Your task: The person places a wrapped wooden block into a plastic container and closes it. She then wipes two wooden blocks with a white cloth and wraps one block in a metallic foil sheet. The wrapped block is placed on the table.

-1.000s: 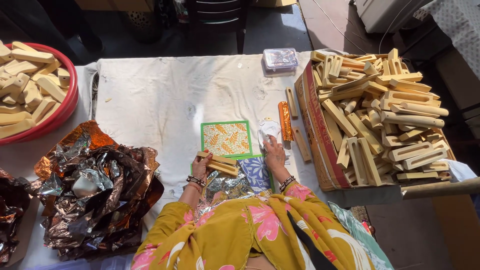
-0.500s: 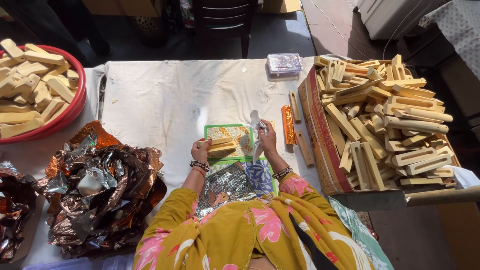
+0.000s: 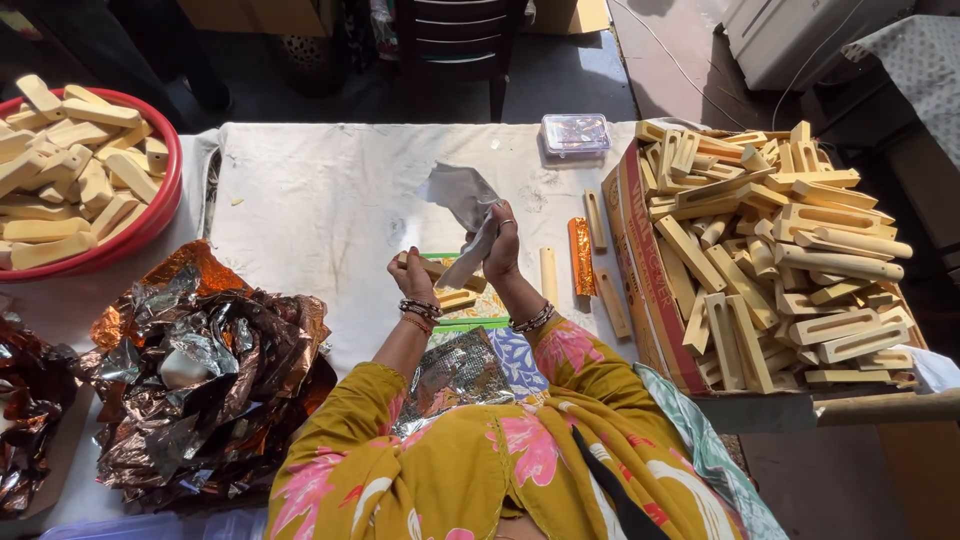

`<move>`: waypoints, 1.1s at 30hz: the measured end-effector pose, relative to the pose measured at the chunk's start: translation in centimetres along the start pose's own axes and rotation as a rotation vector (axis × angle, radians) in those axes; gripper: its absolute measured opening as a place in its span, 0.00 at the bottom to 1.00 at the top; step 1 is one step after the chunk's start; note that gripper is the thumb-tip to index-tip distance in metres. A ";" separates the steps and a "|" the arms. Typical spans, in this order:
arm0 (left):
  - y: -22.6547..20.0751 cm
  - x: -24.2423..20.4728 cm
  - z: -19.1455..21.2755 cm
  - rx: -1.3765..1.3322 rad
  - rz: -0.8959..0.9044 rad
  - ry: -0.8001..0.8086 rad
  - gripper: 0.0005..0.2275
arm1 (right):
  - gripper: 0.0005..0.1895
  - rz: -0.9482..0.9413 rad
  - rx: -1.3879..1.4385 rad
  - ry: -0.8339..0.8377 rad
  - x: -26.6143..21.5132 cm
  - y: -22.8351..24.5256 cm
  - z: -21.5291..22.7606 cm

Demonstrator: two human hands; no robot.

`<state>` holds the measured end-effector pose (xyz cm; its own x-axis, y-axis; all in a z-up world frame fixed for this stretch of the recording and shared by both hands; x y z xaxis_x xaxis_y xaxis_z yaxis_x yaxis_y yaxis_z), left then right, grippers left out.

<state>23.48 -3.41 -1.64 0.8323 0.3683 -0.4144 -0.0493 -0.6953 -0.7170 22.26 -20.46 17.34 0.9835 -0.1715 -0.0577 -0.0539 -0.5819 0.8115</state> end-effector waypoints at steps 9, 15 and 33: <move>2.3 -11.0 -2.1 0.274 0.623 0.594 0.32 | 0.11 0.363 -0.168 0.142 0.1 1.8 -0.7; 0.6 -7.5 -2.3 -0.079 0.576 0.637 0.29 | 0.07 0.247 -0.658 0.251 -1.4 -2.7 3.3; -8.6 -7.6 -6.2 0.264 -0.105 0.575 0.12 | 0.11 0.033 -0.471 -0.125 -3.5 -4.7 7.4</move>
<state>21.02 -4.09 11.15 0.9997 -0.0150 -0.0206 -0.0253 -0.4710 -0.8818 17.76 -23.02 9.43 0.9527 -0.2947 -0.0737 0.0280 -0.1564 0.9873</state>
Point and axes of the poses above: each hand's wrist, its own x-axis towards the middle knuckle, its own z-axis out of the back of the hand, y = z × x, the point moved 7 cm from there along x, towards the middle knuckle, and after that the axes turned 1 degree about -x, right-handed, at the moved point
